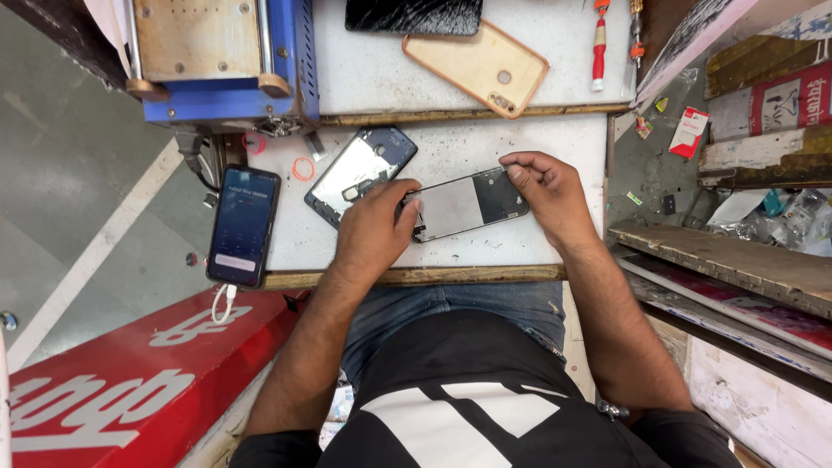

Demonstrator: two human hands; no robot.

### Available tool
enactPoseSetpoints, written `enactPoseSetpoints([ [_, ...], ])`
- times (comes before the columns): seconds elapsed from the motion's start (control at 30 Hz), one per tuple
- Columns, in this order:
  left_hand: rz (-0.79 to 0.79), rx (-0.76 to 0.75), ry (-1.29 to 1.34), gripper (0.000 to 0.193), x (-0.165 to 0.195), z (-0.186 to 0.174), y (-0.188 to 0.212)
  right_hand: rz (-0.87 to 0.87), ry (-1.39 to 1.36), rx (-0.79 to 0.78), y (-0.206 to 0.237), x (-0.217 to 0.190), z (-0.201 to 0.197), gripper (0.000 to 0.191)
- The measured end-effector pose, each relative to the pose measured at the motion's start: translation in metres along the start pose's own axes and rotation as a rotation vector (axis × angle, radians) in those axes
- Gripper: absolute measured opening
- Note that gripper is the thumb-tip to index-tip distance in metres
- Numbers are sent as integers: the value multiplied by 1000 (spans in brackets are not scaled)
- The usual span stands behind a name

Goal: The person disassembles a smartphone, removes the motherboard, cleans it with a brush and liquid, and prepares to reassemble the device. They handle the phone casing, battery, and internal components while working at a cluttered workbench.

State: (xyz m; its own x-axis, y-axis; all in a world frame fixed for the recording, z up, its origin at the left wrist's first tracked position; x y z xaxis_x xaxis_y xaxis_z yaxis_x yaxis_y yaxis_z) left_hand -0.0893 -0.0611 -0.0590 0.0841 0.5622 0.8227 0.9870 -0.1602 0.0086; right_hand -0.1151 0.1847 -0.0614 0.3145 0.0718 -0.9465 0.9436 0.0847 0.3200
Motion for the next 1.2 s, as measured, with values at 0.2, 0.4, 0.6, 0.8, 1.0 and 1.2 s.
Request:
enactPoseSetpoints([
  [0.2,157,43,-243,12,15,11,-9,14,55,-23,5,1,0,24],
  [0.4,223,79,-277,27,34,43,-35,-3,64,-27,10,-1,-3,23],
  [0.6,294,115,-243,30,63,73,-52,-6,95,-8,11,-4,1,23],
  [0.8,147,123,-290,33,31,52,-32,62,149,62,11,2,-3,23],
  [1.0,-80,187,-421,23,-26,-10,2,30,229,70,10,5,-8,23],
  [1.2,-261,478,-459,22,-62,-92,-5,34,152,-78,16,8,-5,33],
])
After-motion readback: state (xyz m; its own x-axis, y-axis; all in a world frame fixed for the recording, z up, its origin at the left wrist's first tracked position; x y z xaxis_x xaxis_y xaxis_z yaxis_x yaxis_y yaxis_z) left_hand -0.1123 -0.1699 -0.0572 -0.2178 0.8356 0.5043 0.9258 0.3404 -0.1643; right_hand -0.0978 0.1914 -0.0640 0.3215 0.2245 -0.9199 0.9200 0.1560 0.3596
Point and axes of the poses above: each hand's wrist, its own y-axis away from the middle knuckle, its own z-axis out of the palm, x = y × z, the point moved 7 cm from there along -y, towards the middle knuckle, and after that the axes turned 2 degrees about y, right-handed, at the moved point
